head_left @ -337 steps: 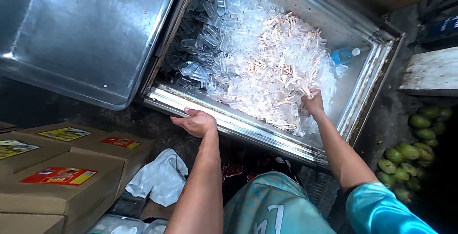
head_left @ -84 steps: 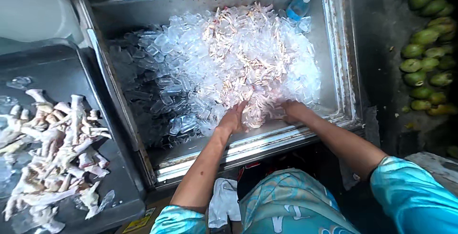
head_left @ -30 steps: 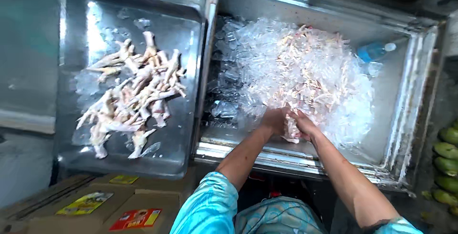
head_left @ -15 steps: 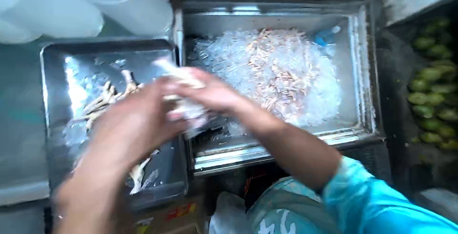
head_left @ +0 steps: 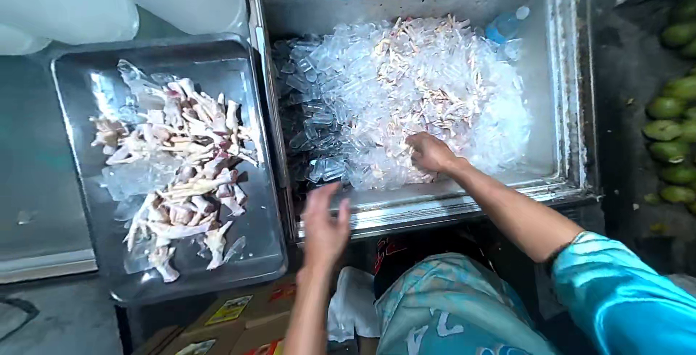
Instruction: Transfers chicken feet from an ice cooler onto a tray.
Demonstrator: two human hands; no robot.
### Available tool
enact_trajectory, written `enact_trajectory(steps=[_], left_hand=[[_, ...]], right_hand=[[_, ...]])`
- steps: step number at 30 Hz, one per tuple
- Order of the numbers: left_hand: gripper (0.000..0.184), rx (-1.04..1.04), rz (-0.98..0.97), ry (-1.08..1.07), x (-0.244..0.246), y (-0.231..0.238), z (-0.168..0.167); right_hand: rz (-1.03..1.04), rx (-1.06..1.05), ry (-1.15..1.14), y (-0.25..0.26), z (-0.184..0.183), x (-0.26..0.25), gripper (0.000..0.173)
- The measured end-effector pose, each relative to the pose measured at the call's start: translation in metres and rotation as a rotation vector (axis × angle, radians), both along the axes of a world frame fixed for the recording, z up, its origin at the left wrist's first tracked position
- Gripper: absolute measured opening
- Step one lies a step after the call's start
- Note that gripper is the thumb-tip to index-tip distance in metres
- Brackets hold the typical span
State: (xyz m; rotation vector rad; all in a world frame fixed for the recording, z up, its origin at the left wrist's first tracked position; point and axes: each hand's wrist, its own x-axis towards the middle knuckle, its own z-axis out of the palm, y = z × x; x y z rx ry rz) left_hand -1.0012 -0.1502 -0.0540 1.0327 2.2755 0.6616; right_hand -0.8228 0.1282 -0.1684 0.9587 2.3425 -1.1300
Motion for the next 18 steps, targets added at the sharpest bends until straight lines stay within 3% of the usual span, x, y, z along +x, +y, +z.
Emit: enact_trajectory(steps=[2,4,6,8,14,18], left_hand=[[0.041,-0.072,-0.03,-0.118,0.043,0.018,-0.037],[0.051,-0.201,-0.085,-0.171,0.067,0.042,-0.056],[0.056,-0.28,-0.145,-0.123,0.076,0.068,-0.069],[0.055,-0.345,-0.185,-0.066,0.073,0.092,-0.083],[0.049,-0.677,-0.239,-0.157,0.045,0.108,-0.128],[0.042,-0.719,-0.271,-0.188,0.034,0.105,-0.123]], right_hand=[[0.161,0.07,-0.052,-0.002,-0.013,0.001,0.058],[0.308,0.121,-0.133,-0.009,-0.028,-0.009,0.079],[0.367,0.145,-0.223,-0.018,-0.047,-0.012,0.107],[0.356,0.135,-0.277,-0.026,-0.05,-0.011,0.12],[0.334,-0.018,-0.409,-0.021,-0.031,0.015,0.093],[0.486,0.023,-0.444,-0.026,-0.039,0.018,0.107]])
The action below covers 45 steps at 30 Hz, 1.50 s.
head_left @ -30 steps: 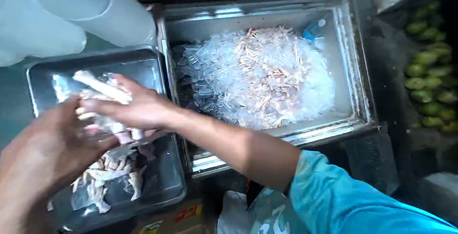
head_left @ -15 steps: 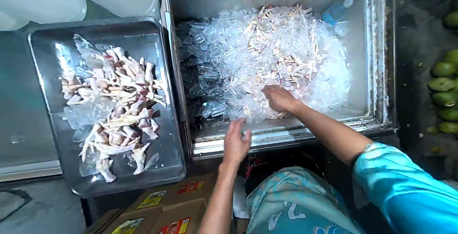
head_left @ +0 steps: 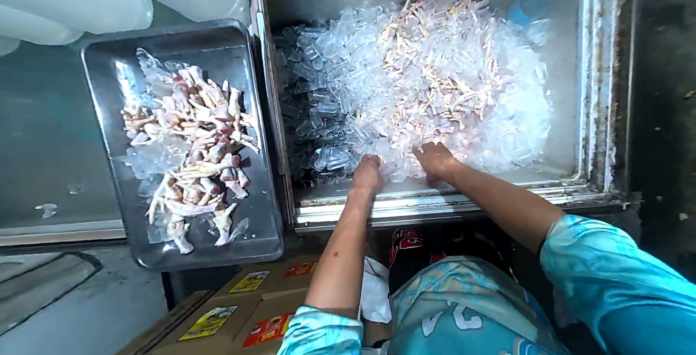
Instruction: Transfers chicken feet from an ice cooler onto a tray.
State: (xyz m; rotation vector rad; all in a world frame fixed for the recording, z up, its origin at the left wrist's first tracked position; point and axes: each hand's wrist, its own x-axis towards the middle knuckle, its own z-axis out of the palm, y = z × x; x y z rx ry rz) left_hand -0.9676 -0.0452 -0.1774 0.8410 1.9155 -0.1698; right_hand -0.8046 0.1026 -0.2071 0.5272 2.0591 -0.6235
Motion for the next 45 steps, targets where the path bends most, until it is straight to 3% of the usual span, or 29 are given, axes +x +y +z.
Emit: enact_trajectory(steps=[4,6,10,12,14,18,21,25,29,33,36,40,42,45], left_hand=[[0.032,-0.035,0.068,0.088,-0.009,0.003,0.024],[0.03,0.068,0.119,0.17,-0.001,0.011,0.032],[0.034,0.301,-0.046,0.113,0.038,0.046,0.024],[0.032,0.249,-0.197,0.049,0.057,0.059,0.009],[0.035,0.134,-0.272,0.02,0.066,0.064,-0.003],[0.043,0.01,-0.331,0.011,0.065,0.057,-0.01],[0.032,-0.004,-0.39,0.021,0.065,0.051,-0.007],[0.033,-0.068,-0.407,0.06,0.05,0.05,0.013],[0.028,0.007,-0.234,0.024,0.011,0.025,0.033],[0.023,0.469,0.05,0.087,-0.009,-0.023,0.067],[0.02,0.796,0.26,0.371,-0.029,-0.063,0.118],[0.031,0.69,0.496,0.812,-0.073,-0.115,0.16],[0.04,0.634,0.553,0.884,-0.075,-0.123,0.162],[0.045,0.658,0.487,0.815,-0.042,-0.112,0.152]], right_hand=[[0.012,-0.036,0.028,0.002,-0.016,-0.002,0.119],[0.015,-0.055,0.039,0.004,-0.019,-0.002,0.118],[-0.06,-0.118,-0.029,0.007,-0.003,-0.01,0.098],[-0.102,-0.129,-0.144,0.006,0.011,-0.016,0.076],[-0.137,-0.13,-0.241,0.005,0.019,-0.02,0.079],[-0.096,-0.206,-0.198,0.005,-0.006,-0.008,0.088],[-0.119,-0.244,-0.142,0.012,-0.012,-0.002,0.089],[-0.121,-0.293,-0.186,0.03,-0.009,0.012,0.093],[-0.116,-0.278,-0.192,0.04,-0.011,0.041,0.08],[-0.174,-0.264,-0.163,0.039,-0.007,0.041,0.079],[-0.216,-0.315,-0.137,0.036,-0.007,0.033,0.072],[-0.338,-0.342,-0.067,0.018,-0.027,0.024,0.077],[-0.358,-0.325,-0.072,0.006,-0.021,0.01,0.079],[-0.305,-0.235,-0.122,-0.004,-0.003,0.0,0.072]])
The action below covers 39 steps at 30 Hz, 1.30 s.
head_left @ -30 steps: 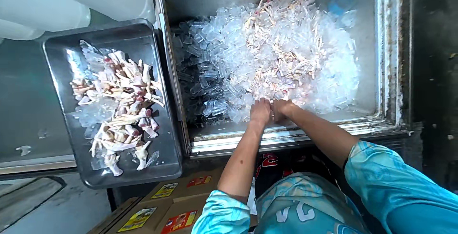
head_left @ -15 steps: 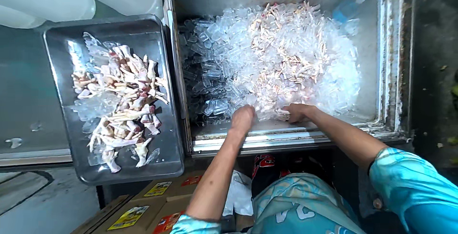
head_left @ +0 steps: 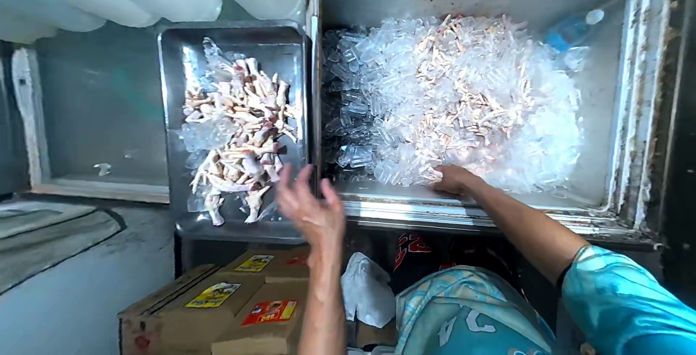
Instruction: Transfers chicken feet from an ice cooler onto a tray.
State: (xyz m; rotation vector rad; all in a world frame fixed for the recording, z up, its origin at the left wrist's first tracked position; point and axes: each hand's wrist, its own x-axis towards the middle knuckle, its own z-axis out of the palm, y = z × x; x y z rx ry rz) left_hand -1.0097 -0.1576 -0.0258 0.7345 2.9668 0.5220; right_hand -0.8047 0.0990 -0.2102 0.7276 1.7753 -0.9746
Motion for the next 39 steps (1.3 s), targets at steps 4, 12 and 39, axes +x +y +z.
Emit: enact_trajectory(steps=[4,12,39], left_hand=[[0.031,0.138,-0.177,-0.12,0.052,0.018,-0.048],[0.03,0.075,-0.057,-0.058,0.074,0.015,-0.098],[0.033,-0.113,0.128,-0.117,0.093,0.022,-0.096]], right_hand=[[0.041,0.027,0.029,0.002,-0.004,0.002,0.062],[-0.518,-0.483,0.222,0.051,0.065,-0.014,0.061],[0.176,0.186,0.276,0.035,0.028,0.004,0.045]])
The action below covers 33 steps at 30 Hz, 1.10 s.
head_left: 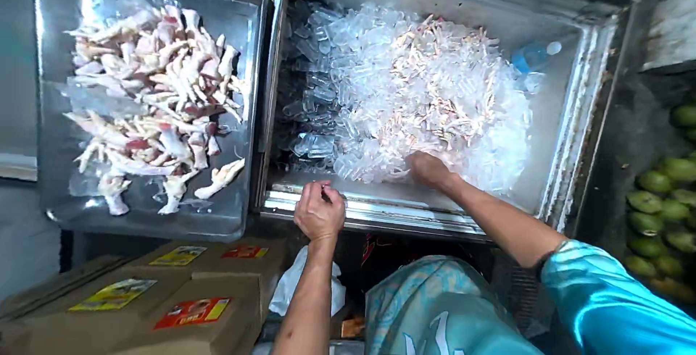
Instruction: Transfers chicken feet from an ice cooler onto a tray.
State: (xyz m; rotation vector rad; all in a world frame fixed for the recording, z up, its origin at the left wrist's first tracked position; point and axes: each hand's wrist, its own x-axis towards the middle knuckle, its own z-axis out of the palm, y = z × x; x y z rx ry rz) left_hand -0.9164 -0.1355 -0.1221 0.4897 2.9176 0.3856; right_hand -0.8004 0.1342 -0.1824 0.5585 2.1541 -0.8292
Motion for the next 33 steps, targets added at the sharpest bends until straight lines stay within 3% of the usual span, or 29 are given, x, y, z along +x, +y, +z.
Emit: enact_trajectory(steps=[3,7,12,16,20,25,33], left_hand=[[0.033,-0.028,0.016,0.002,-0.001,0.001,-0.002],[0.033,-0.056,0.044,-0.023,-0.001,0.003,-0.002],[0.034,-0.068,0.051,-0.053,-0.001,0.003,-0.003],[0.034,-0.047,0.054,-0.06,-0.002,0.004,0.0],[0.03,-0.031,0.074,-0.061,-0.002,0.004,-0.001],[0.029,-0.022,0.09,-0.055,-0.003,0.004,-0.004],[0.024,0.002,0.085,-0.056,-0.003,0.005,0.001]], right_hand=[[0.087,0.079,0.162,-0.022,-0.031,-0.024,0.071],[0.005,0.127,0.145,-0.037,-0.064,-0.041,0.092],[0.217,0.051,0.003,-0.042,-0.047,-0.033,0.085],[0.401,0.0,-0.039,-0.021,-0.027,-0.03,0.058],[0.471,0.142,0.222,0.002,-0.033,-0.053,0.047],[0.743,0.263,0.249,0.003,-0.054,-0.094,0.057],[0.76,0.341,0.192,-0.011,-0.062,-0.114,0.075]])
